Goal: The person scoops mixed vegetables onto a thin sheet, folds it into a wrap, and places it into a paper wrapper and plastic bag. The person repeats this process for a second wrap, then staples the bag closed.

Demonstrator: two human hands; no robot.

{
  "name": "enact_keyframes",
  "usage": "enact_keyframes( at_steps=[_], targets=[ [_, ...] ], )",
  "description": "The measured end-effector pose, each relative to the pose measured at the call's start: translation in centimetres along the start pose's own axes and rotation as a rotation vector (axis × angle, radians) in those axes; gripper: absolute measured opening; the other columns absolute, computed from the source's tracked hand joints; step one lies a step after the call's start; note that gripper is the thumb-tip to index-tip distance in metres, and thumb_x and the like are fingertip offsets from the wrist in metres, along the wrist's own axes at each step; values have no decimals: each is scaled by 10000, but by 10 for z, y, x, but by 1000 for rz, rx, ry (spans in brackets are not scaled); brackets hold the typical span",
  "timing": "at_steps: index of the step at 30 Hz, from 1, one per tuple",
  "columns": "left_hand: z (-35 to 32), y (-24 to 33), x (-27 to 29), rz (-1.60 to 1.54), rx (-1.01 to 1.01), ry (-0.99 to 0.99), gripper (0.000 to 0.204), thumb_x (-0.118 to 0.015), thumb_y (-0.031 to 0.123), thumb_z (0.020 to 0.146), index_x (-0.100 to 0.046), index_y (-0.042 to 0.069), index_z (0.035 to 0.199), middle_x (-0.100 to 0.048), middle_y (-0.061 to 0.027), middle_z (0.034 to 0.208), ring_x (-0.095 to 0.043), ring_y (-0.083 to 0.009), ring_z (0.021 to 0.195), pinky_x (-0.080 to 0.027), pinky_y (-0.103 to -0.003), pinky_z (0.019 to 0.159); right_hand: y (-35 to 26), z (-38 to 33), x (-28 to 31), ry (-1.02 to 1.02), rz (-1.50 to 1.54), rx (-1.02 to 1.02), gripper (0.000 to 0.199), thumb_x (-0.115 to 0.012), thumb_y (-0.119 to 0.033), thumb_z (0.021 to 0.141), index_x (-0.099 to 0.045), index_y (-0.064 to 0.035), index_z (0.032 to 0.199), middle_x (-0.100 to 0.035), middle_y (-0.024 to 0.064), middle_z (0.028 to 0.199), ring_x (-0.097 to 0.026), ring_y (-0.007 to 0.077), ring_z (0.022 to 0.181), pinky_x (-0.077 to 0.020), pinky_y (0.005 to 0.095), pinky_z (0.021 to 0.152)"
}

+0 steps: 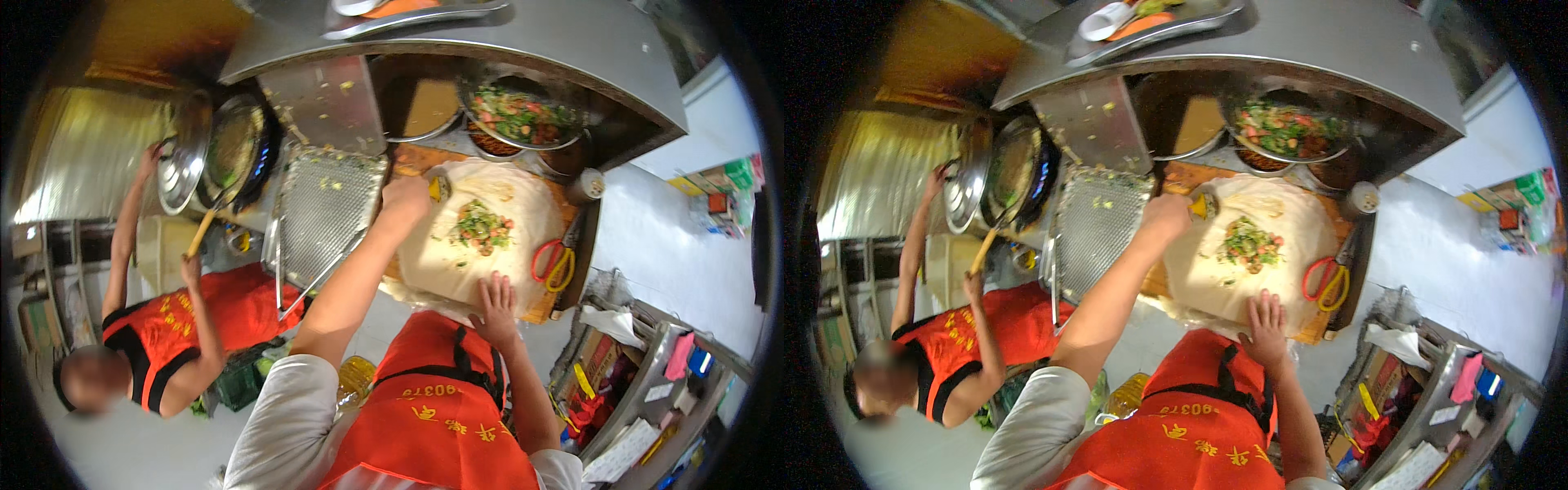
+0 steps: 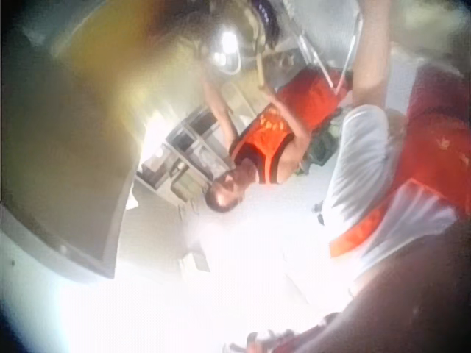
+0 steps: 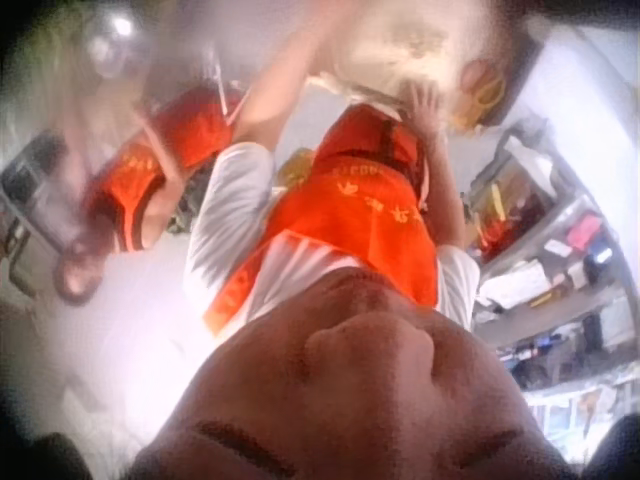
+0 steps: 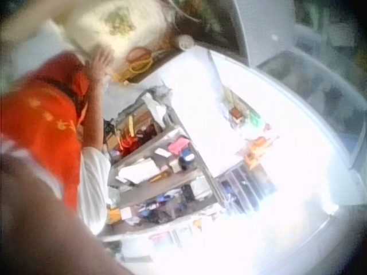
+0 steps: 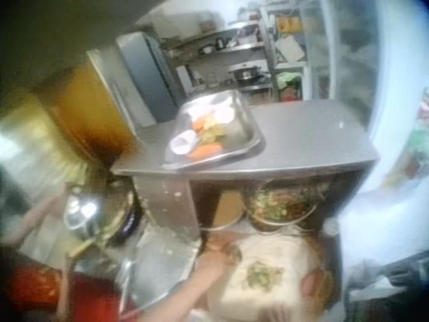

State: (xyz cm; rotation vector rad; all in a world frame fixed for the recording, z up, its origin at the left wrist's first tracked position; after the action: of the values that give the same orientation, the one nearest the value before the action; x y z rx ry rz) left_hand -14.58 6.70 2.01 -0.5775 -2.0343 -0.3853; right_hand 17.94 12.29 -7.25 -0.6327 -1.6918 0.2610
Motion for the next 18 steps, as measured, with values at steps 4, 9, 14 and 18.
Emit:
enact_keyframes(
  at_steps=[4,9,14,18],
  targets=[
    [-38,-11,1,40,30,49,230,-583,157,865,-727,66,1019,-719,-156,1000,-695,-316,959,-559,-417,806,-3,-1,6,50,-53,26,963,-749,-372,764,-251,-71,1532,-143,239,1599,-148,462,1461,-180,575,1159],
    [-33,67,19,73,-135,365,133,-612,125,777,-712,67,711,-691,-176,749,-703,-307,759,-552,-423,624,-1,3,-1,65,21,85,991,-761,-322,746,-218,-73,1537,-129,233,1604,-126,466,1467,-144,607,1160],
    [-44,161,-59,159,-639,472,131,-615,103,766,-706,76,857,-695,-100,813,-688,-247,710,-549,-405,605,3,1,2,52,26,37,956,-759,-287,728,-269,-47,1513,-155,250,1589,-128,465,1466,-133,609,1162],
    [-96,137,-60,-2,-609,451,261,-639,133,771,-676,77,1024,-697,-89,831,-707,-217,759,-558,-417,618,9,1,-11,142,4,78,988,-780,-338,705,-281,-54,1510,-191,263,1571,-179,481,1443,-173,602,1155]
  ],
)
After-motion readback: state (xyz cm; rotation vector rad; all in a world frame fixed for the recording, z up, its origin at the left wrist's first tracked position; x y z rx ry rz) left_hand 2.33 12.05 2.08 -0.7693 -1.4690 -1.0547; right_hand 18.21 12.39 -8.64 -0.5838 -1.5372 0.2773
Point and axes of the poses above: each hand's wrist, its own z-axis towards the middle knuckle, its own x-axis out of the back of the hand, y = z × x, the point moved 4 cm from there along z, towards the middle knuckle
